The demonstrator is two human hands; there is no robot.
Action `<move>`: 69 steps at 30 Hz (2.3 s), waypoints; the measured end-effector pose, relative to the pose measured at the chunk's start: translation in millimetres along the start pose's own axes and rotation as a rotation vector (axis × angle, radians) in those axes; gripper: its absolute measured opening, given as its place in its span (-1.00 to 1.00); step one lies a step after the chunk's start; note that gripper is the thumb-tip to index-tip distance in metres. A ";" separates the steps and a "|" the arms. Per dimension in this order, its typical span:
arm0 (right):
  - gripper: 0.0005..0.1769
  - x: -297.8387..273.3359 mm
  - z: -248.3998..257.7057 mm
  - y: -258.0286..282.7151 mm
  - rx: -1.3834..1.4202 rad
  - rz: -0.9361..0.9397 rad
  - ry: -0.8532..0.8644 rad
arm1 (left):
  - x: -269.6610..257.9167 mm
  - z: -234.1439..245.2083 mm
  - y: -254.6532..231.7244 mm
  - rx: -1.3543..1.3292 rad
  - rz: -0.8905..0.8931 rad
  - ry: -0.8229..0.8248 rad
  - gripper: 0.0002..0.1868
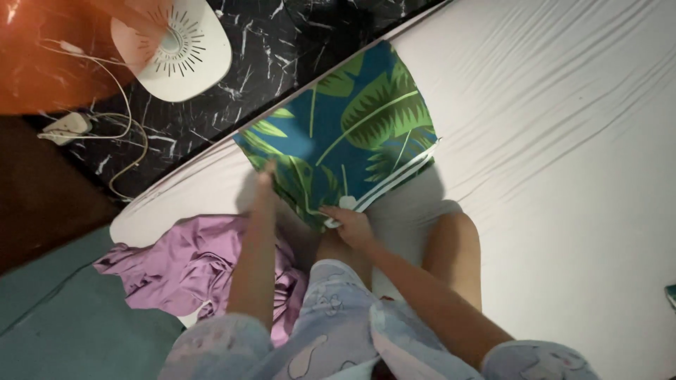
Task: Fold laundry items like pillowcases and clothes on a bed.
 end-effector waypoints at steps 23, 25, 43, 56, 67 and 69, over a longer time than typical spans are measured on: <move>-0.19 -19.1 101.4 -188.4 0.659 -1.063 -0.747 | 300.9 -154.8 -119.6 -0.447 0.482 -0.137 -0.29; -0.19 -12.2 110.7 -188.9 0.778 -1.056 -0.823 | 279.5 -177.4 -80.0 -0.402 0.513 -0.080 -0.19; -0.18 -13.0 59.5 -179.8 1.441 -1.111 -0.779 | 65.1 -192.2 -35.5 -0.121 1.026 0.160 -0.32; -0.35 -59.5 118.7 -202.3 1.699 -0.994 -0.618 | 184.4 -115.2 6.2 -0.053 0.954 0.304 -0.27; -0.33 -58.4 136.5 -164.0 1.410 -0.870 -0.562 | 123.2 -224.7 -132.9 0.327 0.342 0.237 -0.48; -0.32 -59.5 142.6 -147.0 1.351 -0.834 -0.671 | 111.0 -288.9 -150.7 0.144 0.168 0.530 -0.38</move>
Point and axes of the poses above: each hand's wrist, its own x-axis towards the middle knuckle, its own z-axis out of the back of the hand, y = z × x, the point moved 6 cm from there along x, towards the middle knuckle, and after that the axes turned 2 degrees about -y, right-handed, at the moved point
